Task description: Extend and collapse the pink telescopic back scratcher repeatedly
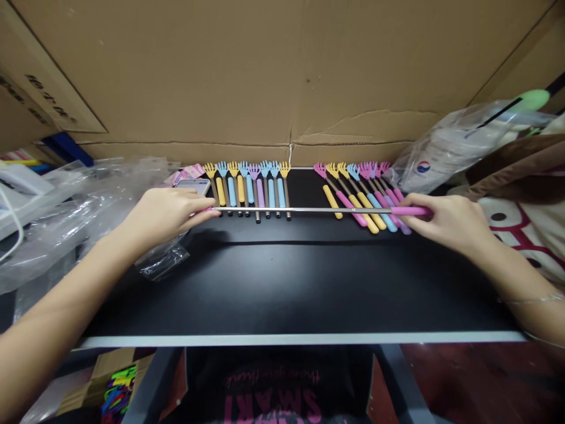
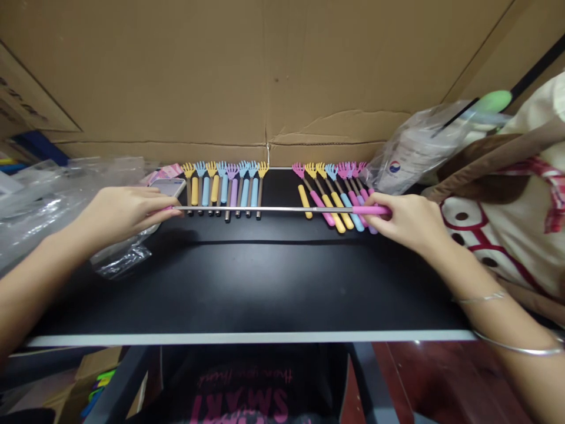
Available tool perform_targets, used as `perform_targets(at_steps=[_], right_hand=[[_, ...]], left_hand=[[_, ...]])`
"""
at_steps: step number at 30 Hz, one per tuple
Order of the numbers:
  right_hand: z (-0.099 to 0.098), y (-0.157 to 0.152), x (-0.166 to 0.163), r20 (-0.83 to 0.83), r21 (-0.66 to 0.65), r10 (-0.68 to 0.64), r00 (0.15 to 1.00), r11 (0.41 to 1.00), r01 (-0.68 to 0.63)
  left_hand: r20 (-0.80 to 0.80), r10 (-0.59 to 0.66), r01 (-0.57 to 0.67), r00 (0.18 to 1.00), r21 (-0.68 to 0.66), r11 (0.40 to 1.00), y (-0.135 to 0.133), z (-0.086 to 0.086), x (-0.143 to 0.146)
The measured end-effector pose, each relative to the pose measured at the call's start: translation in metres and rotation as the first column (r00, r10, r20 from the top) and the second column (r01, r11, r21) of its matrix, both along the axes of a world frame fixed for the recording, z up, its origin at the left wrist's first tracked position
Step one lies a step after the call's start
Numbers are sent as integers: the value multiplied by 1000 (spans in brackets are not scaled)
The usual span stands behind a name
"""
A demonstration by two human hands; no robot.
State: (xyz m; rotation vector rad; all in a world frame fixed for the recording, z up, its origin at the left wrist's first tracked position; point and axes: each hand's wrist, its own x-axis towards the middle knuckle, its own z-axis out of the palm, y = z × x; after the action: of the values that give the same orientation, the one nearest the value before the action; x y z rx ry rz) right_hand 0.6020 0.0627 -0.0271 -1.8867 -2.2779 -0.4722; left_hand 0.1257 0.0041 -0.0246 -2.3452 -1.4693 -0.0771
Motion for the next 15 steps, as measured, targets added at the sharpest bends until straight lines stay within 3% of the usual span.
perform_targets(at_steps=[8, 12, 15], right_hand=[[8, -3, 11, -178, -13, 229, 957, 972, -235], [6, -7, -5, -217, -118, 348, 912, 918, -378], [2, -11, -24, -186, -114, 406, 895, 895, -430]], left_hand=[[40, 18, -18, 999, 9, 1000, 4, 3, 3], [70, -56, 57, 996, -23, 998, 5, 2, 24], [101, -113, 119, 988, -49, 992, 7, 0, 45]])
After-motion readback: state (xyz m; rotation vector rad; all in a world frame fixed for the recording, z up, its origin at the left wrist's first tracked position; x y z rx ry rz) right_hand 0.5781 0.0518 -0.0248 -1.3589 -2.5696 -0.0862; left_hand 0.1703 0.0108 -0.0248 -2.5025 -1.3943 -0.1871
